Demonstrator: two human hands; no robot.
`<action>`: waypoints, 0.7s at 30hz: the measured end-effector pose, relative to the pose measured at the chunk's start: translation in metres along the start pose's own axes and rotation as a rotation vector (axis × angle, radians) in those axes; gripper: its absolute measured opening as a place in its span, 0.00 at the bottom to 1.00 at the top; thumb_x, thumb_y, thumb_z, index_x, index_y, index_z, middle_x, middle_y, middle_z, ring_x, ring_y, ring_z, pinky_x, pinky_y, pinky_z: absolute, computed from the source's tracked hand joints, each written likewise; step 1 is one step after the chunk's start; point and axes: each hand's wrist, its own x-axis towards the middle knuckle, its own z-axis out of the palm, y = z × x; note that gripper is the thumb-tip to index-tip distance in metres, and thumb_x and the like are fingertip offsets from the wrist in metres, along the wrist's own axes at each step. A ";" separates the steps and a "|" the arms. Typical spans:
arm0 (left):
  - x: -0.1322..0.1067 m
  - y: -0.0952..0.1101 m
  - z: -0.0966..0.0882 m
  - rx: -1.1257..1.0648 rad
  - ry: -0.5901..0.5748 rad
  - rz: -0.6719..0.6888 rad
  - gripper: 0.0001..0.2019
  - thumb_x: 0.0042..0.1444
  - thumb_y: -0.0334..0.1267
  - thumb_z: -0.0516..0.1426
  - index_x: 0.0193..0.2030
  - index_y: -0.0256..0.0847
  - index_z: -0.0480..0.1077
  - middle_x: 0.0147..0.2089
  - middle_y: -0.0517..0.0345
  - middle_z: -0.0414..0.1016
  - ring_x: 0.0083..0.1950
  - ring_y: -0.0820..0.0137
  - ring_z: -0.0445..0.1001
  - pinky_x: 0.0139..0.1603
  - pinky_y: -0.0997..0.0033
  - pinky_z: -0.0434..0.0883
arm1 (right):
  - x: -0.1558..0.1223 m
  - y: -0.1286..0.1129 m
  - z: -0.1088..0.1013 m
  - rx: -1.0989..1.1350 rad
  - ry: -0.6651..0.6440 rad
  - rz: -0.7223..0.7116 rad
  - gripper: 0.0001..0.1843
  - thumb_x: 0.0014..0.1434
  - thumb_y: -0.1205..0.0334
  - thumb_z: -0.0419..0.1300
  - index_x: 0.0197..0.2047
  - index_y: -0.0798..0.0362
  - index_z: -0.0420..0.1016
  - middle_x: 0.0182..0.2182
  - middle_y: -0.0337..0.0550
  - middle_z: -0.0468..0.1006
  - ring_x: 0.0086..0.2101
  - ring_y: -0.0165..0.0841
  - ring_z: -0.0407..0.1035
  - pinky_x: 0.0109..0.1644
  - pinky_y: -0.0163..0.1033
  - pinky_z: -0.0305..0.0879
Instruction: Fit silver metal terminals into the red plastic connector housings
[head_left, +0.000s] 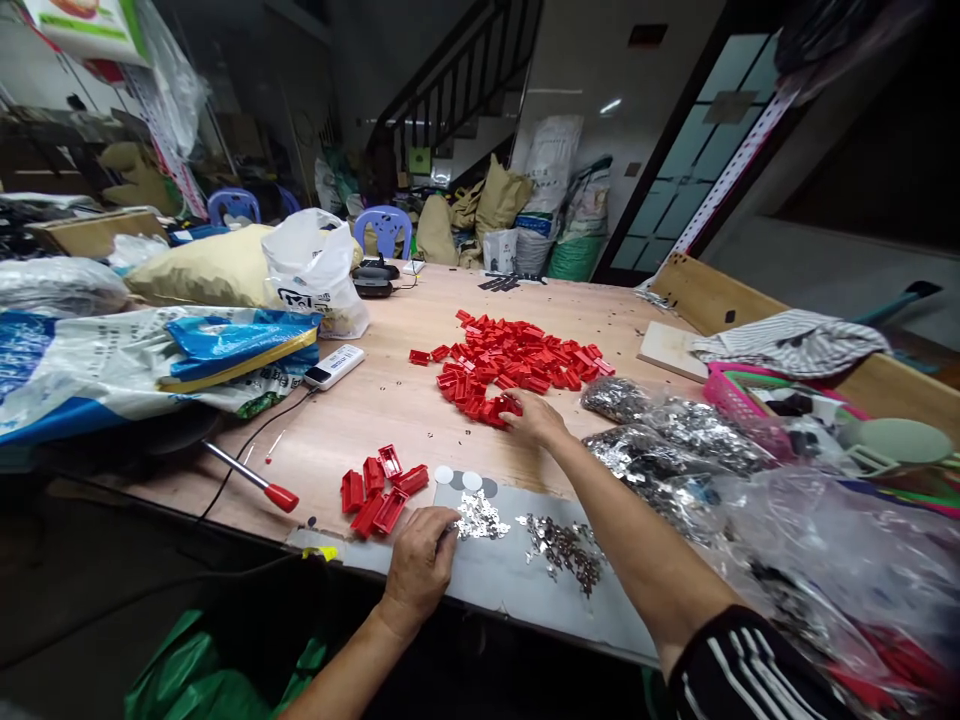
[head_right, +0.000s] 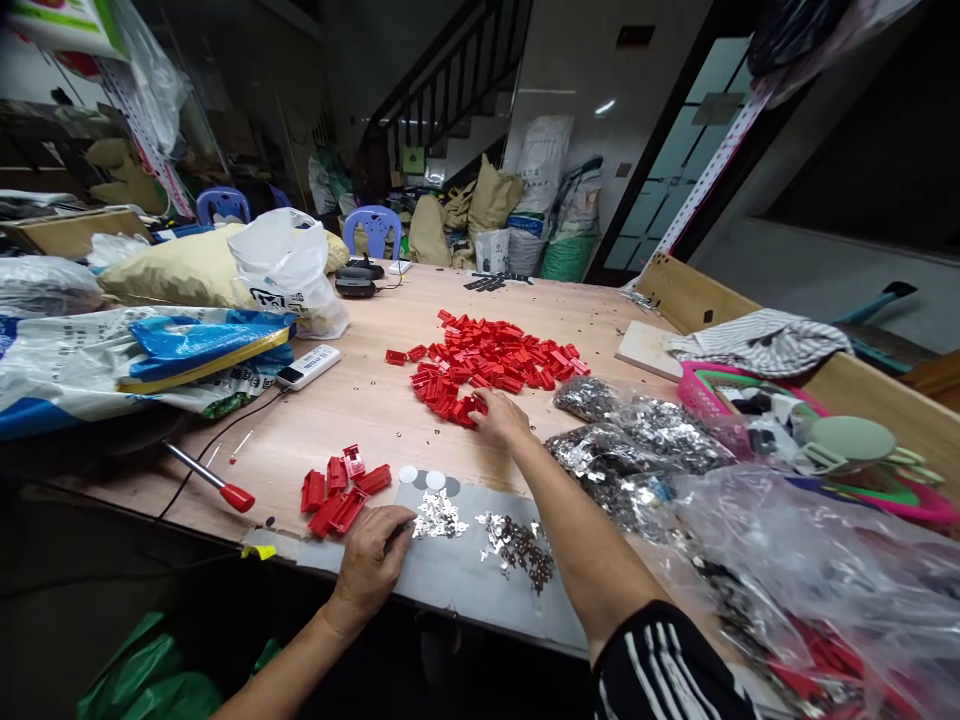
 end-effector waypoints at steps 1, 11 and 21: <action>0.000 0.000 0.000 0.000 -0.001 0.000 0.09 0.59 0.28 0.53 0.43 0.39 0.70 0.41 0.51 0.78 0.44 0.65 0.74 0.46 0.64 0.71 | -0.004 -0.001 0.000 -0.003 -0.005 -0.005 0.26 0.57 0.53 0.59 0.59 0.45 0.65 0.54 0.48 0.71 0.51 0.43 0.67 0.48 0.43 0.63; -0.002 -0.001 0.002 0.001 0.010 0.003 0.09 0.57 0.27 0.53 0.43 0.39 0.71 0.41 0.52 0.78 0.44 0.65 0.74 0.46 0.64 0.71 | -0.080 0.002 0.000 0.050 -0.026 -0.081 0.24 0.54 0.55 0.60 0.55 0.43 0.66 0.45 0.45 0.78 0.41 0.40 0.72 0.40 0.39 0.63; -0.001 -0.001 0.000 0.024 0.037 -0.007 0.10 0.55 0.26 0.54 0.43 0.40 0.71 0.40 0.54 0.78 0.43 0.65 0.75 0.45 0.63 0.72 | -0.093 0.023 -0.006 0.336 0.141 -0.035 0.22 0.54 0.57 0.59 0.53 0.49 0.70 0.46 0.47 0.77 0.43 0.40 0.72 0.48 0.43 0.66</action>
